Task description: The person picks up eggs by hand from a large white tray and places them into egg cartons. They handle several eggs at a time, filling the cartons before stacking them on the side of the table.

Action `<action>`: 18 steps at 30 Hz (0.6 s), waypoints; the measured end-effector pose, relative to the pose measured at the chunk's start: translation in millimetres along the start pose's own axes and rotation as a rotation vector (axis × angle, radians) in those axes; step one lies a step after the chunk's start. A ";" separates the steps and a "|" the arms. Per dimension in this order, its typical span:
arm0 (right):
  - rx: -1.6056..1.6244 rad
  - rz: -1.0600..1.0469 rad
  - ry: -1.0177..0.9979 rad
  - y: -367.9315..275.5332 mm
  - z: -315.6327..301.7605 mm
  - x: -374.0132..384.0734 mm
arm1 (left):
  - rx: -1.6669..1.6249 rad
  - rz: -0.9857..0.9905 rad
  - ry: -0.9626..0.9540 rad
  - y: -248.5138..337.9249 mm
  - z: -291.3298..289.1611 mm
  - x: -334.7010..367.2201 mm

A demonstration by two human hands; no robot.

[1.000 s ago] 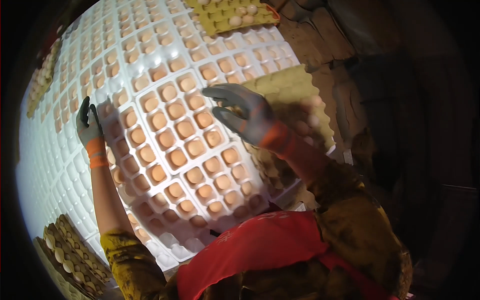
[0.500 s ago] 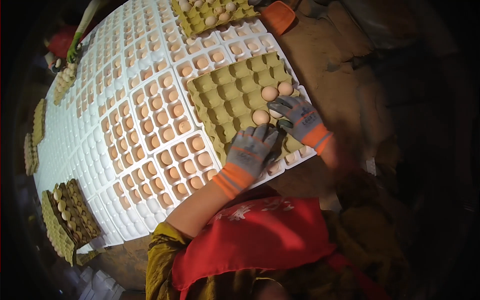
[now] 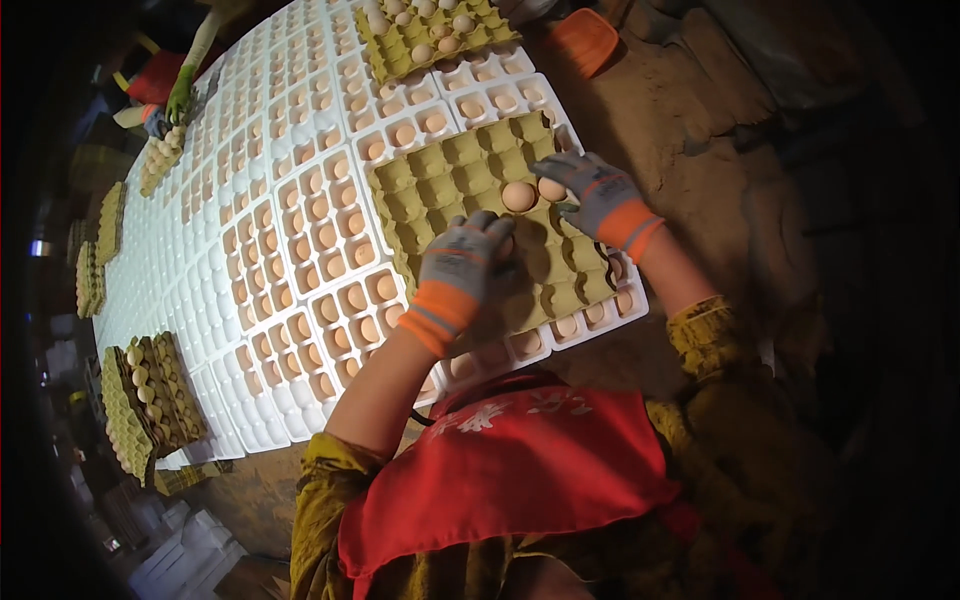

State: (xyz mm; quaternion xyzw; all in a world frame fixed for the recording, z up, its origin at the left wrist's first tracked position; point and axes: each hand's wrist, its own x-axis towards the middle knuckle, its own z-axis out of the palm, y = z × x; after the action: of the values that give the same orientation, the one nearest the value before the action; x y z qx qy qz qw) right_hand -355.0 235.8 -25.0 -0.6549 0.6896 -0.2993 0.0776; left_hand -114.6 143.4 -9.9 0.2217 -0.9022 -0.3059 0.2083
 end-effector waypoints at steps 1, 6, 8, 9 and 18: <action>-0.164 -0.024 -0.098 -1.3 6.7 3.9 | 0.181 -0.003 -0.125 -3.6 7.5 1.1; 1.335 0.658 -0.022 14.6 -26.5 -12.5 | -0.877 -0.553 -0.116 -31.7 -7.4 -10.2; 1.424 0.568 0.191 -3.7 -25.6 -10.1 | -0.494 -0.148 0.004 -47.8 -29.0 -17.4; 1.311 0.578 0.065 -5.0 -27.8 -4.6 | -0.619 -0.199 -0.027 -50.8 -33.3 -27.4; -0.504 0.057 -0.353 -54.7 13.3 46.3 | -0.877 -0.220 0.073 -78.9 -64.8 -59.1</action>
State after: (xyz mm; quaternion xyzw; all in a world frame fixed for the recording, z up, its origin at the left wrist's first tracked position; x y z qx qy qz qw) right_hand -307.6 189.7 5.6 -0.6759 0.7360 0.0017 0.0397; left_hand -11.8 88.4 -27.9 0.2175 -0.6506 -0.6714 0.2805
